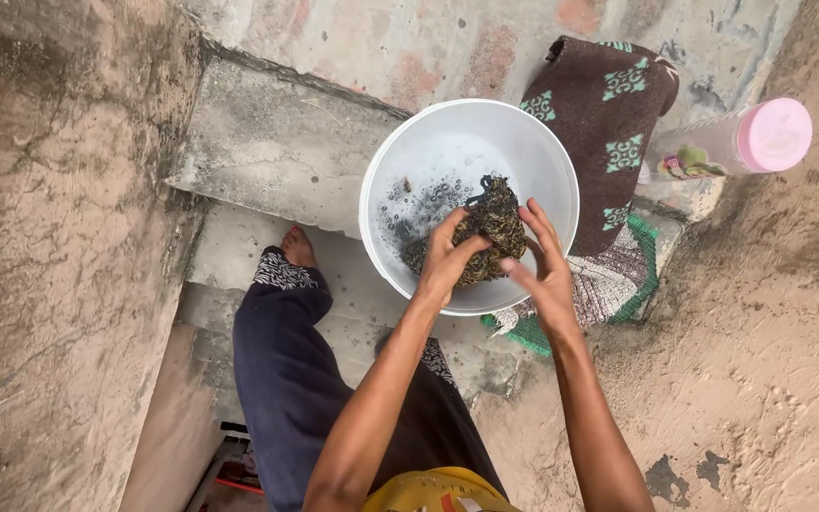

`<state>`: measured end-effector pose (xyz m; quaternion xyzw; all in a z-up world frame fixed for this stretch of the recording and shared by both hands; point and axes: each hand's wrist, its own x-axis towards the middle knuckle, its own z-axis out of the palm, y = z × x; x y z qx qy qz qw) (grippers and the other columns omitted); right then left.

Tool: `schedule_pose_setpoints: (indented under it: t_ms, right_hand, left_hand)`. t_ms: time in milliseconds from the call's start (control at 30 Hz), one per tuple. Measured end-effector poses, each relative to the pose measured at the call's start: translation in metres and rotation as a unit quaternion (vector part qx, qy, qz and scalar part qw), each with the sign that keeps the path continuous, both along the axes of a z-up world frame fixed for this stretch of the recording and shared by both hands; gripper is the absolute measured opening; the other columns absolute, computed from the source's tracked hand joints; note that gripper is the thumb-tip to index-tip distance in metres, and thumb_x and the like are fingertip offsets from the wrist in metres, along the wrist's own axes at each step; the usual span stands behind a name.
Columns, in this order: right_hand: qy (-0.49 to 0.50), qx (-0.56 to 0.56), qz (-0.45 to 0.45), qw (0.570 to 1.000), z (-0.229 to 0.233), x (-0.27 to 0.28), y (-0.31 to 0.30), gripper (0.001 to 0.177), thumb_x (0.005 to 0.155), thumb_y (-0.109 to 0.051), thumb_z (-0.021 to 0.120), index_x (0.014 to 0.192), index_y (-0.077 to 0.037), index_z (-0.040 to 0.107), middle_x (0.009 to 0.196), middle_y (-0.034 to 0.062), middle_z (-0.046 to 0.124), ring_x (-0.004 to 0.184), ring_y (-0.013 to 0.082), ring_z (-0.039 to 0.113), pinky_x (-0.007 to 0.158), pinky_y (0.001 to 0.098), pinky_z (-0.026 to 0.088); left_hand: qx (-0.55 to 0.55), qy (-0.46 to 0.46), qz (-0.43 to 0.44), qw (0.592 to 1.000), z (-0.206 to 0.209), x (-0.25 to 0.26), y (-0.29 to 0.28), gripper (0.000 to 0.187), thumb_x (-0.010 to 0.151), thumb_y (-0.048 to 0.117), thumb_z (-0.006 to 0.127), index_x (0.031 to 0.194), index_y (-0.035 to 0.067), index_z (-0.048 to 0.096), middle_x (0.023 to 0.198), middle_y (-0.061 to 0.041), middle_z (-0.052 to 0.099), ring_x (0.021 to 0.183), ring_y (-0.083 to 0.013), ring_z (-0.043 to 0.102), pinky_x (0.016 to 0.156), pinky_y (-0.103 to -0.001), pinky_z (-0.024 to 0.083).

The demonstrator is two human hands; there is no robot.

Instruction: The person is hand-washing small rugs or mats in a bucket of soapy water.

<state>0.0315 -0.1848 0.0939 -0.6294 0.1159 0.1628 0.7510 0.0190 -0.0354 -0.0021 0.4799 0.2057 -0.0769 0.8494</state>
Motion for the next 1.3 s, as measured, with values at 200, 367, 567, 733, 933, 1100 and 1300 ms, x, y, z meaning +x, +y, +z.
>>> schedule_pose_setpoints:
  t_ms: [200, 367, 567, 733, 933, 1100, 1300]
  right_hand:
    - [0.012, -0.247, -0.036, 0.968, -0.070, -0.011, -0.007, 0.083, 0.096, -0.064, 0.056, 0.146, 0.002, 0.050, 0.133, 0.0353, 0.054, 0.116, 0.0440, 0.050, 0.101, 0.0575, 0.046]
    - [0.087, -0.120, -0.203, 0.968, -0.047, 0.014, -0.015, 0.085, 0.091, -0.062, 0.062, 0.148, -0.009, 0.029, 0.146, 0.0289, 0.037, 0.129, 0.0442, 0.045, 0.104, 0.0601, 0.047]
    - [-0.010, -0.241, -0.168, 0.956, -0.035, 0.023, -0.021, 0.070, 0.086, -0.052, 0.072, 0.135, -0.015, 0.037, 0.149, 0.0196, 0.042, 0.143, 0.0381, 0.037, 0.114, 0.0625, 0.027]
    - [-0.107, -0.316, -0.119, 0.935, -0.062, 0.041, -0.008, 0.058, 0.091, -0.043, 0.074, 0.125, -0.009, 0.042, 0.138, 0.0237, 0.045, 0.139, 0.0394, 0.042, 0.118, 0.0605, 0.031]
    - [0.018, -0.124, -0.143, 0.982, -0.058, 0.040, 0.018, 0.026, 0.106, -0.040, 0.041, 0.119, -0.020, 0.053, 0.118, 0.0060, 0.053, 0.111, 0.0202, 0.055, 0.099, 0.0421, 0.045]
    - [-0.070, -0.215, -0.145, 0.963, -0.043, 0.034, 0.025, 0.038, 0.115, -0.033, 0.048, 0.084, -0.011, 0.048, 0.077, 0.0005, 0.043, 0.065, 0.0115, 0.043, 0.059, 0.0273, 0.045]
    - [-0.081, -0.153, -0.167, 0.971, -0.068, 0.023, 0.011, 0.033, 0.110, -0.028, 0.051, 0.081, -0.013, 0.048, 0.071, -0.0014, 0.041, 0.057, 0.0080, 0.035, 0.045, 0.0228, 0.032]
  left_hand:
    - [-0.078, -0.031, -0.004, 0.996, 0.075, 0.021, 0.017, 0.077, 0.086, 0.019, 0.081, 0.152, 0.005, 0.042, 0.142, -0.027, 0.053, 0.132, -0.0318, 0.052, 0.117, -0.050, 0.039]
    - [0.208, -0.202, -0.153, 0.945, 0.017, 0.001, -0.012, 0.111, 0.074, 0.029, 0.089, 0.158, 0.008, 0.020, 0.160, -0.031, 0.020, 0.145, -0.0425, 0.024, 0.115, -0.062, 0.021]
    - [0.309, -0.016, -0.126, 0.943, -0.024, -0.003, -0.010, 0.043, 0.116, 0.034, 0.059, 0.151, 0.017, 0.041, 0.119, -0.025, 0.075, 0.098, -0.0338, 0.071, 0.080, -0.046, 0.057]
    - [0.334, -0.069, 0.030, 0.939, 0.068, 0.007, -0.004, 0.068, 0.099, 0.033, 0.052, 0.156, 0.005, 0.027, 0.119, -0.024, 0.065, 0.057, -0.0155, 0.068, 0.038, -0.022, 0.051]
    - [0.493, -0.195, 0.054, 0.846, 0.043, 0.036, -0.045, 0.040, 0.110, 0.031, 0.058, 0.143, 0.012, 0.050, 0.115, -0.020, 0.070, 0.074, -0.0202, 0.071, 0.053, -0.030, 0.059]
    - [0.451, -0.010, -0.061, 0.890, 0.061, 0.077, -0.030, 0.039, 0.106, 0.023, 0.053, 0.137, -0.001, 0.051, 0.063, -0.016, 0.068, 0.047, -0.0247, 0.063, 0.039, -0.040, 0.048]
    - [0.467, -0.119, -0.058, 0.874, 0.058, 0.025, -0.051, 0.045, 0.098, 0.015, 0.053, 0.137, -0.008, 0.052, 0.059, -0.013, 0.061, 0.044, -0.0190, 0.060, 0.039, -0.034, 0.048]
